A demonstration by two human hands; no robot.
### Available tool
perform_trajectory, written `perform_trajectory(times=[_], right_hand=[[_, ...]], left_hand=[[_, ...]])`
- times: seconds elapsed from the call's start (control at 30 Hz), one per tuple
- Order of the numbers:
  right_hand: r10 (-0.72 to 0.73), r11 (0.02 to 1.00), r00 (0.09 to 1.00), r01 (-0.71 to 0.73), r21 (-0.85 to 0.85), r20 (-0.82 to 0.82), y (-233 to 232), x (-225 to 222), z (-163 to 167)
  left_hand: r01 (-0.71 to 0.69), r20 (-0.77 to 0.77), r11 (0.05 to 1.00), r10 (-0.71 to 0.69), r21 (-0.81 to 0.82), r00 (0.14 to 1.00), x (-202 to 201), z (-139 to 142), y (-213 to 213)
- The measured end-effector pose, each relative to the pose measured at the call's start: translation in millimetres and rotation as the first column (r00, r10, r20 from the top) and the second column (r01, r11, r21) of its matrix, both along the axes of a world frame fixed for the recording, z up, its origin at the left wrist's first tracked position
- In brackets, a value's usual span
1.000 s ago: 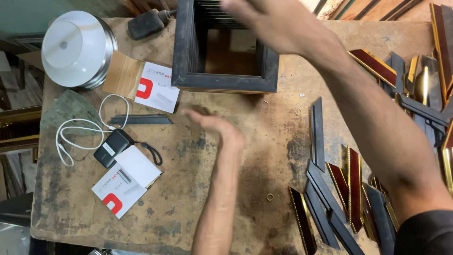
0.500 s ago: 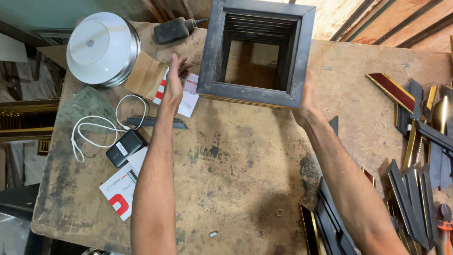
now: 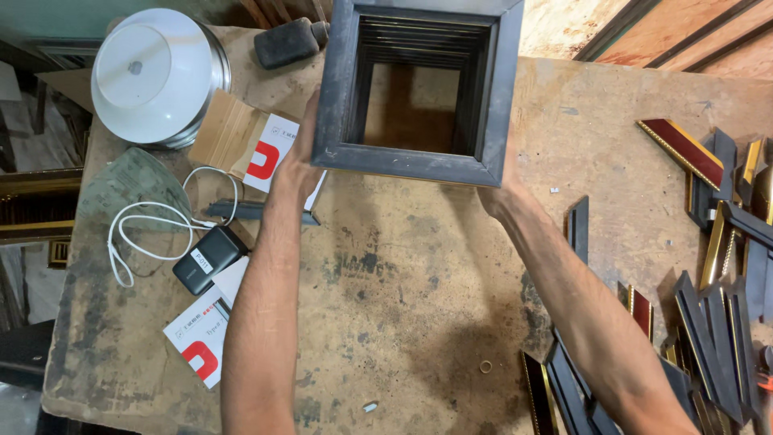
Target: The person assembles picture frames by placing four frame pieces into a corner-joining machine, tightening the handles to secure the corners, and stacking the completed frames on the table. The person also handles loose frame pieces and small metal corner brackets.
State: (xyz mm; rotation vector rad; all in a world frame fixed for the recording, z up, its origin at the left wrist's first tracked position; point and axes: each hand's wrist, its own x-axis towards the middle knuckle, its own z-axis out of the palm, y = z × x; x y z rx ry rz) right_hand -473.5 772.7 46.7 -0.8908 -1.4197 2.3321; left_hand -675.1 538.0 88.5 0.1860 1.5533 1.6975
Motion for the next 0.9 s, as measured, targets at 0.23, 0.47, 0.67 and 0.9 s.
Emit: perform_trajectory(times=[0.23, 0.47, 0.67, 0.9], right_hand=[[0.068, 0.997, 0.996, -0.069, 0.03, 0.05, -36.9, -29.8, 8.2], [0.141, 0.99, 0.988, -0.141, -0.008, 0.056, -54.9, -54.4, 13.4], [0.196, 0.98, 0.978, -0.199, 0.026, 0.075, -60.6, -58.9, 13.4], [-0.001, 0.995, 1.0, 0.002, 0.1, -0.014, -41.4, -19.0, 39.7]], left_hand=[[-0.118, -0.031, 0.993, 0.118, -0.018, 0.993, -19.2, 3.2, -27.6], [-0.173, -0.005, 0.985, 0.173, 0.003, 0.985, -32.7, 3.6, -51.2], [-0.266, 0.06, 0.961, 0.271, -0.077, 0.961, -38.9, 5.5, -56.2], [-0.38, -0.178, 0.873, 0.339, -0.305, 0.924, -27.3, 37.4, -78.0]])
